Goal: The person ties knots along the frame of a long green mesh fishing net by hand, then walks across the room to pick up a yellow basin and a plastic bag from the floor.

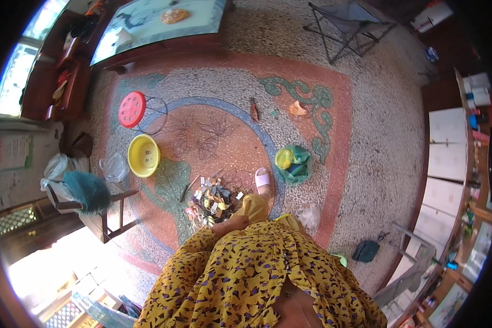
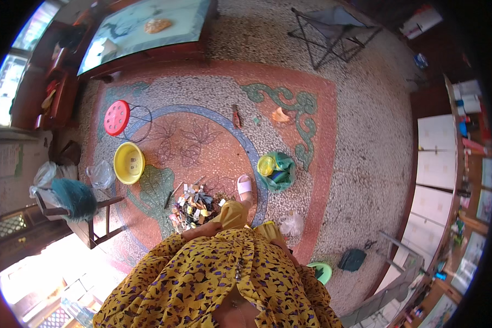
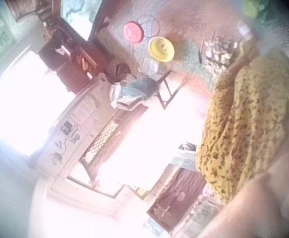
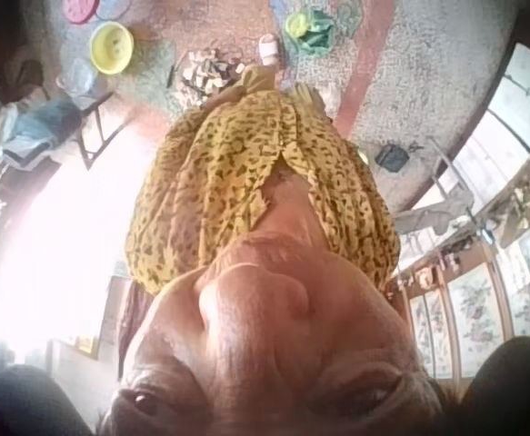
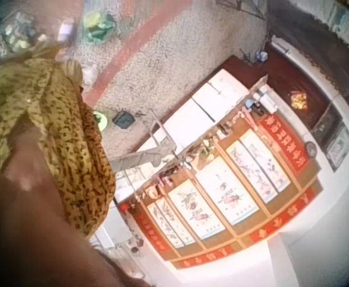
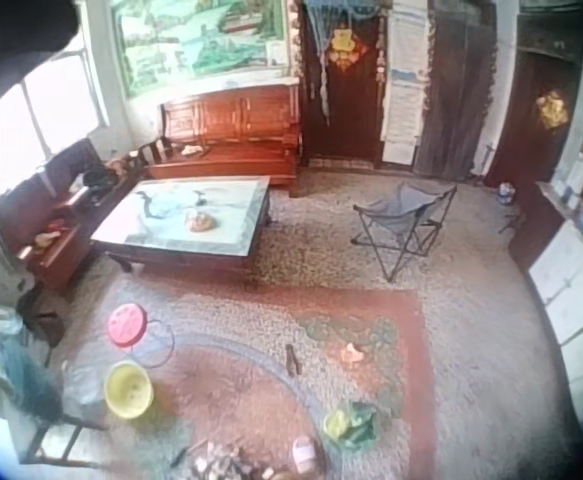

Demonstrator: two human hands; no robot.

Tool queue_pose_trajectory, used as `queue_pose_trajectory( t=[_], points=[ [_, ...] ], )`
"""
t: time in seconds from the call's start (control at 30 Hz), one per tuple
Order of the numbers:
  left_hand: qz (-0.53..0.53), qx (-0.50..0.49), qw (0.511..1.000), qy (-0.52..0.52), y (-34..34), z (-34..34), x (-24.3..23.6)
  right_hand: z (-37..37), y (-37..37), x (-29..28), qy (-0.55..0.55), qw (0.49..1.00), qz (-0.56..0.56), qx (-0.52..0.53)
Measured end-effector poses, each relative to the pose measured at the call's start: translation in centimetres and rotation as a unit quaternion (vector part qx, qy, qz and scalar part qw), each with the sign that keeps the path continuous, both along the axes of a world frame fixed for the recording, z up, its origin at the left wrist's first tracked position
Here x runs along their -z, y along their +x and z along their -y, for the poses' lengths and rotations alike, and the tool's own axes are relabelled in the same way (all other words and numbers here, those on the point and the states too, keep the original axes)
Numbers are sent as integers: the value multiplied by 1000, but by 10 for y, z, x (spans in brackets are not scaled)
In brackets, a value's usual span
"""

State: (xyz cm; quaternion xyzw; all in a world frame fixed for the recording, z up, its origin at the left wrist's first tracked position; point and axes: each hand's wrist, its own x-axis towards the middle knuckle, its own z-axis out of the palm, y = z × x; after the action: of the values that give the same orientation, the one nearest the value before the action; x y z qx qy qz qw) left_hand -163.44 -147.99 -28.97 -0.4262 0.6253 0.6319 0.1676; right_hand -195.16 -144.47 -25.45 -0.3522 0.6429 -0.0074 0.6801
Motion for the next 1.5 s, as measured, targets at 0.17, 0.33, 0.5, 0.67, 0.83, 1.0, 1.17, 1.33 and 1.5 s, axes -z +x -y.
queue_pose_trajectory(
  t=[0.17,0.33,0.5,0.67,0.83,1.0,1.17,1.33,1.5],
  points=[
    [10,-92,996,-3,8,50,-47,89,9,-78,-10,998,57,23],
    [-8,-228,974,-16,19,43,-48,181,43,-156,-22,989,143,19],
    [-15,-394,919,2,21,35,-58,246,80,-138,-43,979,119,-162],
    [26,-503,864,-10,23,34,-67,303,116,-75,-75,888,23,-454],
    [16,-611,791,25,6,45,-63,354,152,-48,-69,773,-23,-630],
    [26,-643,755,126,-13,69,-82,387,184,-33,-46,686,-39,-725],
    [-11,-743,642,190,-56,51,-82,390,207,8,-16,604,-7,-797],
    [-12,-806,563,182,-112,27,-60,384,223,34,2,527,18,-850],
    [-20,-846,502,178,-133,-5,-70,342,244,26,-2,425,8,-905]
  ],
)
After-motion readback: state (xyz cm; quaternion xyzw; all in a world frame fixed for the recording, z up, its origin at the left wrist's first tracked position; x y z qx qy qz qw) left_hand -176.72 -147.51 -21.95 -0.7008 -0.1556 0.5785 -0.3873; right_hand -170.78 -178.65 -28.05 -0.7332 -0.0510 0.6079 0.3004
